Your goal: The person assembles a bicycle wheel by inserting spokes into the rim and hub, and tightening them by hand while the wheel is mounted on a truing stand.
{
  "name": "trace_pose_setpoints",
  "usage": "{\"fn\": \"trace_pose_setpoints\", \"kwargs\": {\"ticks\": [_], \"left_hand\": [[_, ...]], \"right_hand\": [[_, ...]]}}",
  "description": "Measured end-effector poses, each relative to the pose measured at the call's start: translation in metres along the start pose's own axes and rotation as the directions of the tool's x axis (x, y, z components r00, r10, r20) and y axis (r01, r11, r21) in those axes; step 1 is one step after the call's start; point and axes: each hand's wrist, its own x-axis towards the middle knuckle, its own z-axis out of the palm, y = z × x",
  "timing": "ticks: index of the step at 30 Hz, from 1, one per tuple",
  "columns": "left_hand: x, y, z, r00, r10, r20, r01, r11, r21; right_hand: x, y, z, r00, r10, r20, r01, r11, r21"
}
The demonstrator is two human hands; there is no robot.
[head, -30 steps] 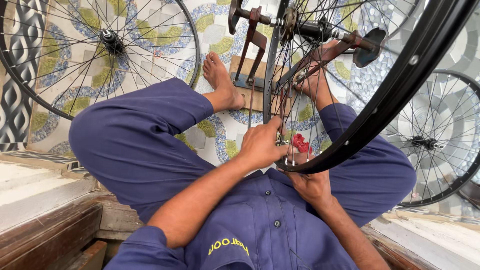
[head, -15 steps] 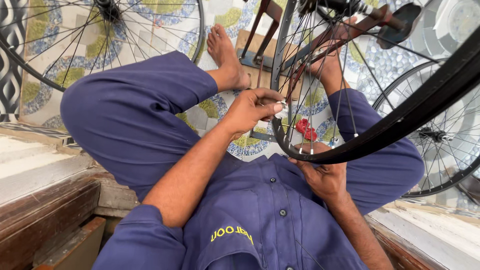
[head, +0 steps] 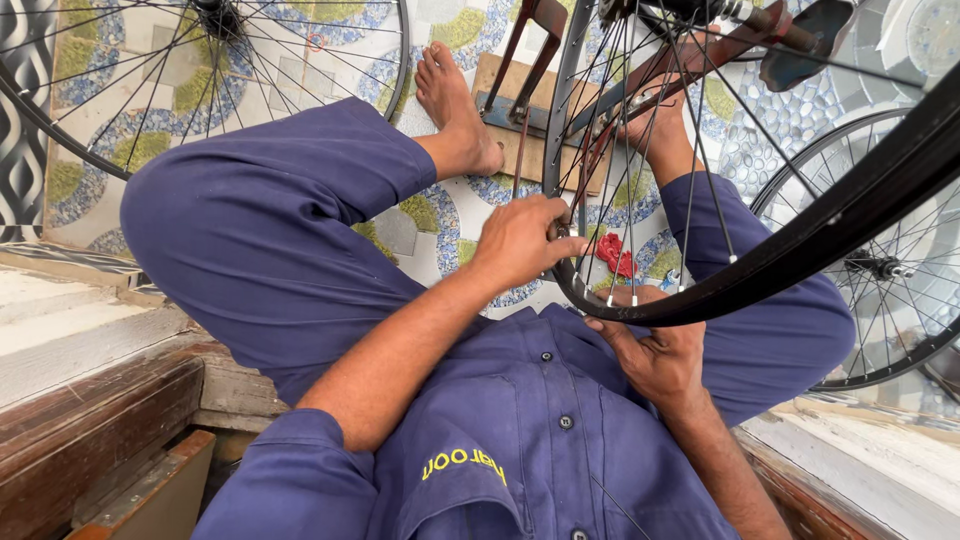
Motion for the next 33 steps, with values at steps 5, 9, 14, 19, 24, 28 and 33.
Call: {"fn": "trace_pose_setpoints", "kwargs": {"ticks": [5, 9, 14, 19, 24, 28, 33], "left_hand": [[0.006, -0.028, -0.001, 0.968, 0.242, 0.062, -0.188, 0.871, -0.454], [0.008, -0.022, 0.003, 0.972, 0.077, 0.223, 0.019, 0.917, -0.399], [0.0, 0.022, 0.014, 0.996, -0.07, -0.051, 0.074, 0.994, 0.086], [-0.01, 0.027, -0.027, 0.981, 0.069, 0.179, -0.029, 0.976, -0.218], [-0.011, 0.021, -0.039, 0.801, 0.335, 0.496, 0.348, 0.414, -0.841], [-0.007, 0.028, -0.038, 0.927, 0.214, 0.308, -0.021, 0.85, -0.526], [-0.007, 0.049, -0.054, 0.987, 0.085, 0.136, -0.107, 0.982, 0.159]], "right_hand": [[-0.006, 0.012, 0.0, 0.996, 0.076, 0.043, -0.077, 0.997, 0.021], [-0.012, 0.034, 0.019, 0.989, 0.114, 0.093, -0.111, 0.993, -0.033], [-0.006, 0.037, 0.017, 0.997, -0.03, 0.077, 0.04, 0.992, -0.121], [0.001, -0.005, -0.015, 1.0, 0.027, 0.012, -0.025, 0.993, -0.117], [-0.002, 0.004, -0.031, 0.993, 0.115, 0.015, -0.115, 0.993, -0.012], [0.008, 0.077, -0.002, 0.929, 0.306, 0.21, -0.355, 0.897, 0.263], [0.028, 0.147, 0.058, 0.81, 0.299, 0.504, -0.566, 0.622, 0.541]]}}
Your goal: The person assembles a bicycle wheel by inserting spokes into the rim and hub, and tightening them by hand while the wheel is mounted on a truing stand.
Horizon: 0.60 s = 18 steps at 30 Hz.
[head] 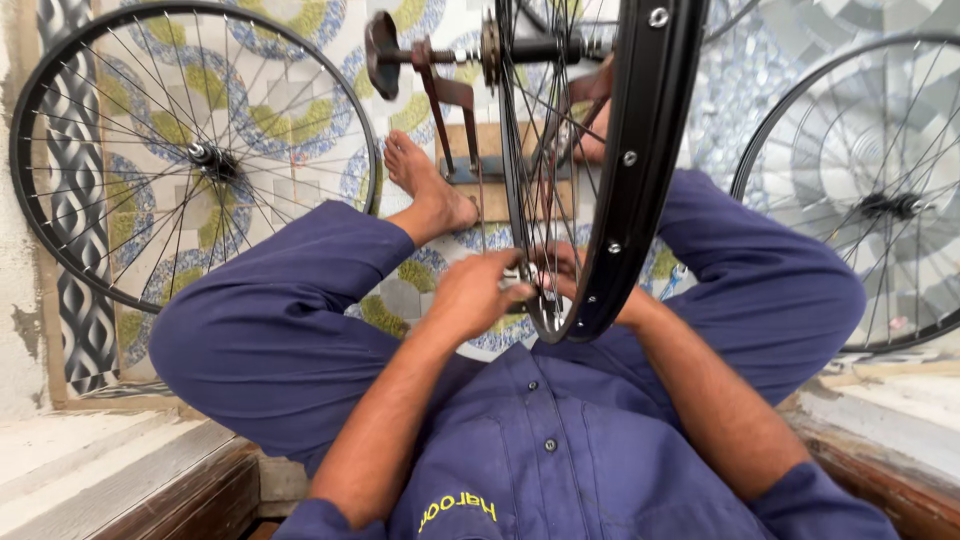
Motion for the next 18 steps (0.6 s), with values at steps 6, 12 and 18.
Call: {"fn": "trace_pose_setpoints", "kwargs": {"ticks": [6, 12, 18], "left_hand": [[-0.048, 0.071, -0.058, 0.861, 0.253, -0.442, -0.418, 0.846, -0.331], [-0.055, 0.071, -0.038, 0.75, 0.513, -0.418, -0.577, 0.816, -0.034], [-0.049, -0.009, 0.023, 0.88, 0.449, -0.159, -0.39, 0.87, 0.301]], "right_hand": [[0.018, 0.03, -0.01, 0.99, -0.14, -0.017, 0.126, 0.933, -0.337], [0.019, 0.042, -0.037, 0.865, -0.287, -0.411, 0.218, 0.954, -0.206], [-0.008, 0.03, -0.043, 0.814, -0.237, -0.53, 0.087, 0.952, -0.293]]}}
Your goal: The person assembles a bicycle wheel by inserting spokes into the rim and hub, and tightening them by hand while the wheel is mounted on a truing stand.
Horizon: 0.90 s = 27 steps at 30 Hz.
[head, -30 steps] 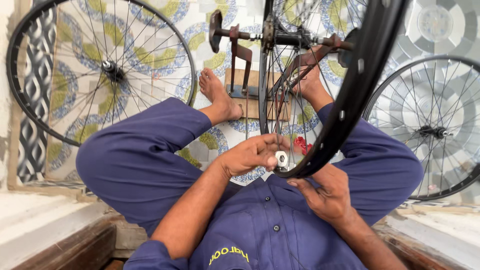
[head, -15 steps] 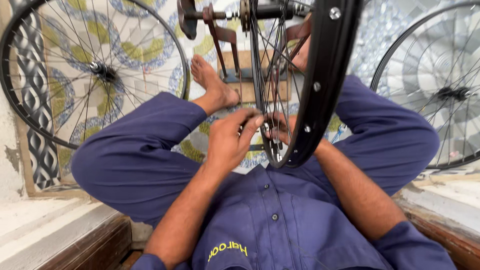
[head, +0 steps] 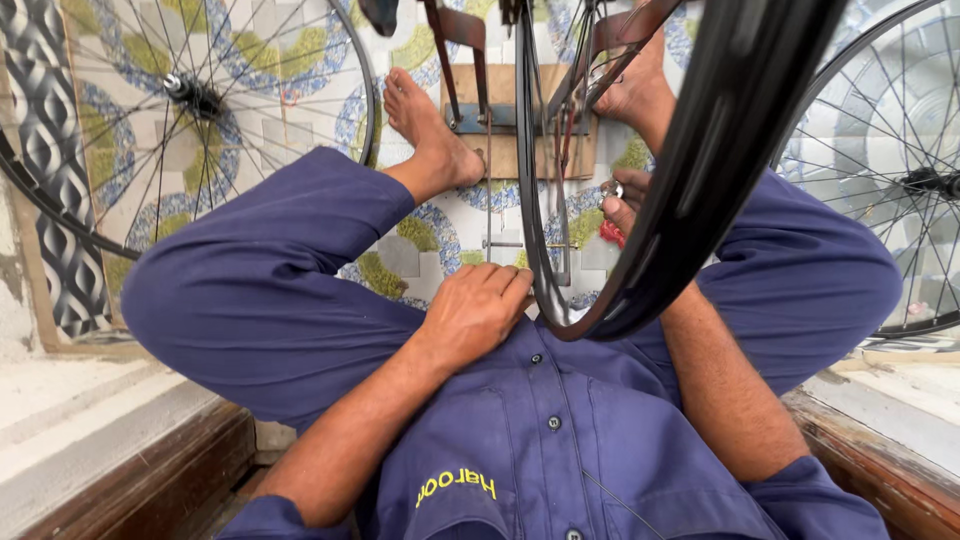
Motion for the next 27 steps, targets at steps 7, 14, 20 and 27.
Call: {"fn": "trace_pose_setpoints", "kwargs": {"ticks": [7, 14, 20, 27], "left_hand": [[-0.014, 0.003, 0.007, 0.996, 0.072, -0.055, -0.071, 0.997, 0.02], [-0.011, 0.005, 0.005, 0.995, 0.082, -0.058, -0.08, 0.996, 0.032], [-0.011, 0.006, 0.004, 0.993, 0.088, -0.074, -0.086, 0.996, 0.035], [-0.013, 0.005, 0.009, 0.994, 0.098, -0.046, -0.093, 0.991, 0.093]], "right_hand": [[0.001, -0.01, 0.006, 0.999, 0.032, 0.02, -0.035, 0.99, 0.138], [-0.001, 0.0, 0.007, 0.994, 0.103, 0.04, -0.109, 0.977, 0.184], [-0.002, -0.002, 0.008, 0.99, 0.13, 0.048, -0.136, 0.982, 0.134], [-0.001, -0.018, 0.009, 0.957, 0.289, 0.037, -0.291, 0.952, 0.093]]}}
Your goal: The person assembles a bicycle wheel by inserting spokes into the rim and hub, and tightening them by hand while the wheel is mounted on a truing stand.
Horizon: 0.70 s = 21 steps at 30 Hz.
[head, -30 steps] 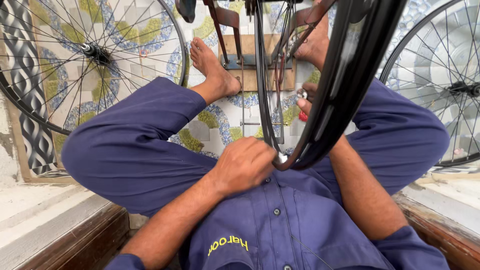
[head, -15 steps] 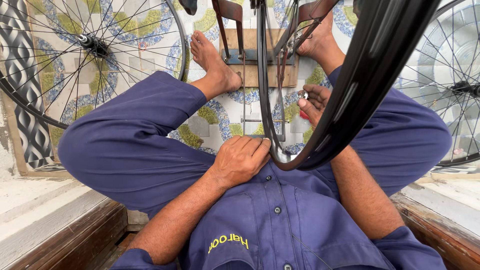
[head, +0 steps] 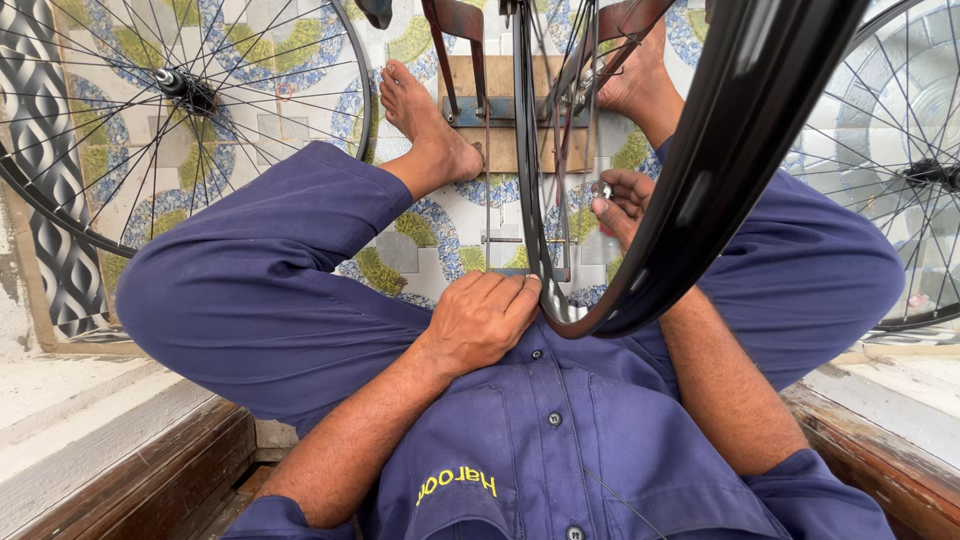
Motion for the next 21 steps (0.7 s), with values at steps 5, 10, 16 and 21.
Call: {"fn": "trace_pose_setpoints", "kwargs": {"ticks": [5, 10, 16, 21], "left_hand": [[0.009, -0.002, -0.012, 0.996, 0.023, -0.081, -0.032, 0.993, -0.112], [0.014, 0.0, -0.026, 0.975, 0.082, -0.204, -0.131, 0.962, -0.24], [0.009, 0.001, -0.018, 0.981, 0.077, -0.179, -0.112, 0.975, -0.192], [0.008, 0.0, -0.016, 0.988, 0.054, -0.146, -0.085, 0.974, -0.212]], "right_hand": [[0.004, 0.012, 0.0, 0.994, -0.106, 0.041, 0.104, 0.994, 0.042], [0.002, 0.017, -0.001, 0.995, -0.09, 0.053, 0.087, 0.995, 0.053], [-0.011, -0.009, 0.003, 0.962, -0.191, 0.198, 0.161, 0.974, 0.157], [-0.018, -0.021, 0.012, 0.911, -0.12, 0.394, 0.07, 0.988, 0.139]]}}
